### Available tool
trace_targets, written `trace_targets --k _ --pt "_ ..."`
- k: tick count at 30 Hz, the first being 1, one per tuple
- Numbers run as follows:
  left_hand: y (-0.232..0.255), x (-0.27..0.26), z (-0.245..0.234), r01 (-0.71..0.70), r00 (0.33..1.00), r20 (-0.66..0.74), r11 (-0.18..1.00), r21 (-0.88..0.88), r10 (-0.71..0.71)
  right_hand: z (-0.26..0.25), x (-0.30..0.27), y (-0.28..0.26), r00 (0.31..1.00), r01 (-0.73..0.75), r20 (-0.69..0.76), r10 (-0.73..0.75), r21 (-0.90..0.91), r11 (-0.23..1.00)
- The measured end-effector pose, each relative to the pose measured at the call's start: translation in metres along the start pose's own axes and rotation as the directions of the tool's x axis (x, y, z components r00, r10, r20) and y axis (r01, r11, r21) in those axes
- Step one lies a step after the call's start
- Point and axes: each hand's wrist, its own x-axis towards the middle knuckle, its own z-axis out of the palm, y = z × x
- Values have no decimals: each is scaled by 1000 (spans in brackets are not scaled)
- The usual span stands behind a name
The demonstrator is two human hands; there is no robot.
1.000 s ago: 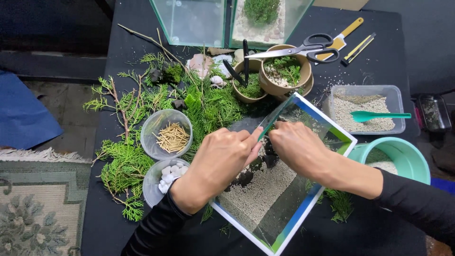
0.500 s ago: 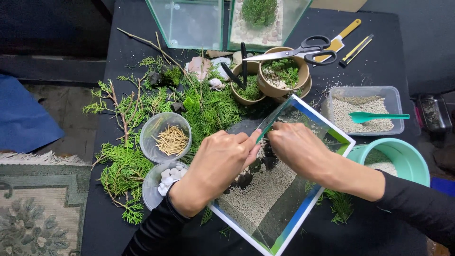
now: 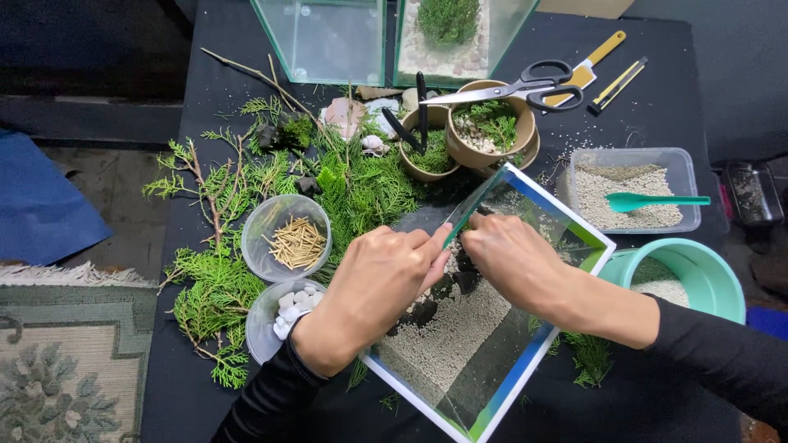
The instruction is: Assembling a miniature terrarium by trimming plants with scissors and placing them into a glass container with sand and rocks
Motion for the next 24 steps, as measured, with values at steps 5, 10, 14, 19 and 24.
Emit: trace_targets --k 5,10,14,19,24 --pt "0 1 1 5 1000 7 1000 5 -5 5 1 3 1000 16 -25 -16 17 1000" --pt "-2 -1 4 2 1000 8 1000 11 -2 5 0 3 997 39 -64 -38 15 999" --pt "0 1 1 16 999 35 1000 -10 -15 -2 -3 1 996 42 -80 -40 18 999" --pt "1 3 -5 32 998 58 999 -32 -30 -27 -17 5 999 2 -45 -1 22 1000" --pt "1 3 6 36 999 37 997 63 -38 -22 -59 29 910 99 -414 -10 195 976"
